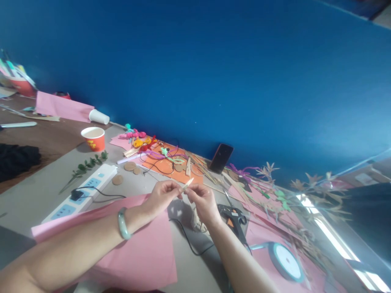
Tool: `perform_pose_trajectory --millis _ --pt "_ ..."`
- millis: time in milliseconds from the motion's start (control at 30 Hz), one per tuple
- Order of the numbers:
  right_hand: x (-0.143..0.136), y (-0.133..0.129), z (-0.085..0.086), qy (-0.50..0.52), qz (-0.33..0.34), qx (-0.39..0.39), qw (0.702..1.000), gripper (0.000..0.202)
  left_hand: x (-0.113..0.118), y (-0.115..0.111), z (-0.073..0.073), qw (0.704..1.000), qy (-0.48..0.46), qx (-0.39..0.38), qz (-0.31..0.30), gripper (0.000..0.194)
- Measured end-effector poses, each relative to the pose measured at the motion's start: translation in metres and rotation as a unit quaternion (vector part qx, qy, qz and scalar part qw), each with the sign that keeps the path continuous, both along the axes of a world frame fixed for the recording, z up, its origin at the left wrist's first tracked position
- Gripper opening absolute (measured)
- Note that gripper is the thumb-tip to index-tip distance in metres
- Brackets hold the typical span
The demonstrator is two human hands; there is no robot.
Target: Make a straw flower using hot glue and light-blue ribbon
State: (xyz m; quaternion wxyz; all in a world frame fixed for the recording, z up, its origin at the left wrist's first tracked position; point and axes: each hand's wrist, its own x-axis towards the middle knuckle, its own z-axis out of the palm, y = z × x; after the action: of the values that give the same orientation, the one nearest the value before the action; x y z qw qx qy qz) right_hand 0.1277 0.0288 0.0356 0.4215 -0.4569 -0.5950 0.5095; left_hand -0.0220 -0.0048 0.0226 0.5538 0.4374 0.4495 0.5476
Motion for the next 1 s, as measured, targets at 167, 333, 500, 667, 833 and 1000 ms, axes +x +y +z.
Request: perform_pose_trajectory --millis 167,333,500,667,833,1000 --pt "-0.0002 -0.0003 0.0011 0.005 0.004 -0.005 1.000 0.013 0.0002 -0.0003 0.0010 1.000 -0.002 0.002 0.002 0.021" --pt "-0.0006 -0.0014 0.0028 -0.019 -0.002 0.000 1.000 0.012 -0.0003 -0.0005 0.0006 1.000 0.006 -0.001 0.003 0.018" --pt "-0.0006 -0.0016 0.0022 -0.017 -0.007 -0.004 1.000 0.011 -0.0007 -0.0002 0.0003 1.000 0.010 -0.001 -0.005 0.015" --pt "-0.0007 -0.0018 0.0014 -0.008 -0.015 -0.010 1.000 0.012 -0.0003 -0.0003 0.0021 1.000 0.015 0.008 -0.005 0.016" --pt "0.0000 -0.0011 -0.0008 -0.004 -0.017 -0.011 1.000 0.012 -0.0003 -0.0003 0.0013 1.000 0.015 0.016 -0.019 0.021" --pt "0.0010 0.0000 -0.0036 -0.021 -0.025 -0.006 0.999 0.011 -0.0013 -0.0003 -0.0005 0.999 0.025 0.024 -0.029 0.024"
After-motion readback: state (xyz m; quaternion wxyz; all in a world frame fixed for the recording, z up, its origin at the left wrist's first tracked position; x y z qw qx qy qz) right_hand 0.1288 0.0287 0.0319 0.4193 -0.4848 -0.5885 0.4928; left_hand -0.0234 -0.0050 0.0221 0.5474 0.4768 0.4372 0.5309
